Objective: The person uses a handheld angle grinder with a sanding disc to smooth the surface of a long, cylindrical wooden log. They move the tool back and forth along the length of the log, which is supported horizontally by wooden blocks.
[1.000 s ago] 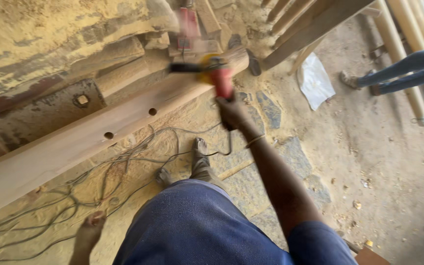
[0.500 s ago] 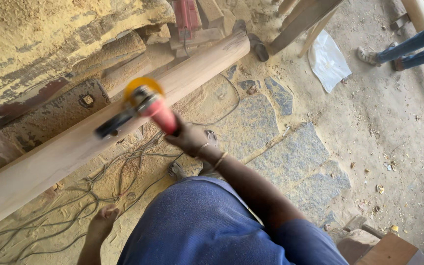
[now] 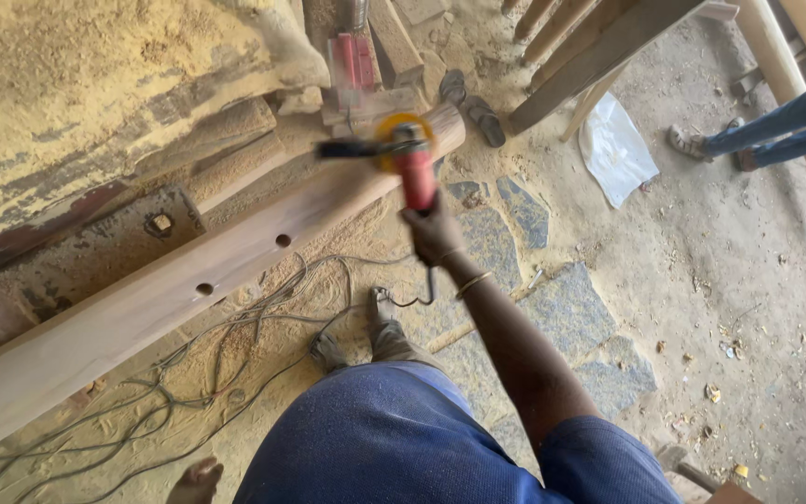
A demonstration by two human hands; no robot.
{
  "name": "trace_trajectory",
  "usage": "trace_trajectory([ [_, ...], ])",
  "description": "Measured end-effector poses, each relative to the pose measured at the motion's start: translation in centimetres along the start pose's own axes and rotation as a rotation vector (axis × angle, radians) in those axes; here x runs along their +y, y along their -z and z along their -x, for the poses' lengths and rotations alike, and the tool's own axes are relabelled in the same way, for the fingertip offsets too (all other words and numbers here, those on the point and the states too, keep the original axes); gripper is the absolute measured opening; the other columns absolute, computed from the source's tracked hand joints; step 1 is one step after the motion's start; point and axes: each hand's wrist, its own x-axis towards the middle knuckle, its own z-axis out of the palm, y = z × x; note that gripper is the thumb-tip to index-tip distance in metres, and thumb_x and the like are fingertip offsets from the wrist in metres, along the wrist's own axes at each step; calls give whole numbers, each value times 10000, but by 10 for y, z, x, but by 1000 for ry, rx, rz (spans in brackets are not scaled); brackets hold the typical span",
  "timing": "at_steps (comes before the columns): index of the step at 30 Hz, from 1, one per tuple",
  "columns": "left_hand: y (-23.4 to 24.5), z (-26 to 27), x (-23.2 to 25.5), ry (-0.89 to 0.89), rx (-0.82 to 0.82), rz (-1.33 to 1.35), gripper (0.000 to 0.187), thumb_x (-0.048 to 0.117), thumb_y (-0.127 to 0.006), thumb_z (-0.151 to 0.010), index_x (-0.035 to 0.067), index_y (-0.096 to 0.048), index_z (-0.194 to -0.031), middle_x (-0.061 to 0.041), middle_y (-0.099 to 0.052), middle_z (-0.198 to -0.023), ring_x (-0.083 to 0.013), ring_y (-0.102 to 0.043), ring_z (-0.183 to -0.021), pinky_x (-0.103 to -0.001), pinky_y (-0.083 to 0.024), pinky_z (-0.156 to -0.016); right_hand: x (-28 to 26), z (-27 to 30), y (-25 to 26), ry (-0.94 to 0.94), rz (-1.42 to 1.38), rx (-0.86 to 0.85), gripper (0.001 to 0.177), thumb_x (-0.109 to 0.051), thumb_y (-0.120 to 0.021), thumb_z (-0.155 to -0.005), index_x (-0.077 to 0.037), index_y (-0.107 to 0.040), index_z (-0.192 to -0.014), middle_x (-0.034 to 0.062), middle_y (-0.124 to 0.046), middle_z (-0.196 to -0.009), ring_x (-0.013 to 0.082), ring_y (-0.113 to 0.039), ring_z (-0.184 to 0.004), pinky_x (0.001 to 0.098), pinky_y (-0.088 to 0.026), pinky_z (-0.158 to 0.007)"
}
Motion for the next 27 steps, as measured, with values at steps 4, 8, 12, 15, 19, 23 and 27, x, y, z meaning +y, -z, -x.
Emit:
trace_trajectory([
  [4,-8,-5,31,-23,25,55,676,614,-566,-906,102,-625,-1344,-136,-782,-994,-261,-754,-945,-386,-560,-869,38,-75,82,-183,-396,112,640,-126,-758,-747,-110,-400,-1278,88,-581,-862,177,-577,-558,330,-566,-460],
  [8,-10,-10,60,-140,125,120,675,609,-600,-880,81,-636,-1300,-117,-766,-978,-248,-739,-933,-381,-546,-848,109,-103,127,-124,-760,86,333,-181,-717,-834,-48,-515,-1063,67,-591,-726,195,-596,-527,339,-532,-438],
  [12,-26,-16,90,-94,228,84,631,585,-619,-876,96,-658,-1273,-154,-756,-1088,-302,-732,-1019,-410,-565,-889,186,-91,126,-207,-1180,-147,312,-329,-616,-967,-182,-487,-723,2,-449,-580,186,-446,-443,321,-404,-431],
  [15,-50,-14,107,-140,190,281,547,518,-640,-850,142,-652,-1247,-140,-785,-1026,-272,-727,-971,-399,-590,-857,217,-57,118,-5,-1265,-284,416,-326,-551,-1034,-212,-376,-674,-28,-327,-537,142,-312,-430,313,-320,-454],
  [19,-80,2,121,-107,120,299,404,483,-608,-878,212,-734,-1149,-73,-790,-1072,-268,-748,-1005,-404,-573,-899,196,-31,87,-88,-1298,-361,404,-322,-571,-1057,-181,-380,-730,-9,-360,-611,153,-355,-512,321,-357,-534],
  [23,-99,19,88,116,131,147,419,479,-653,-840,266,-699,-1198,-70,-748,-1134,-274,-689,-1091,-432,-536,-959,98,-45,-2,-109,-1217,-483,362,-328,-594,-1045,-134,-407,-803,19,-402,-677,169,-397,-578,330,-384,-596],
  [27,-118,30,19,190,225,301,432,489,-652,-849,260,-666,-1216,-59,-718,-1183,-277,-674,-1109,-439,-540,-958,-12,-31,-82,-18,-1198,-526,345,-334,-616,-1034,-87,-434,-877,48,-443,-744,185,-439,-645,338,-411,-658],
])
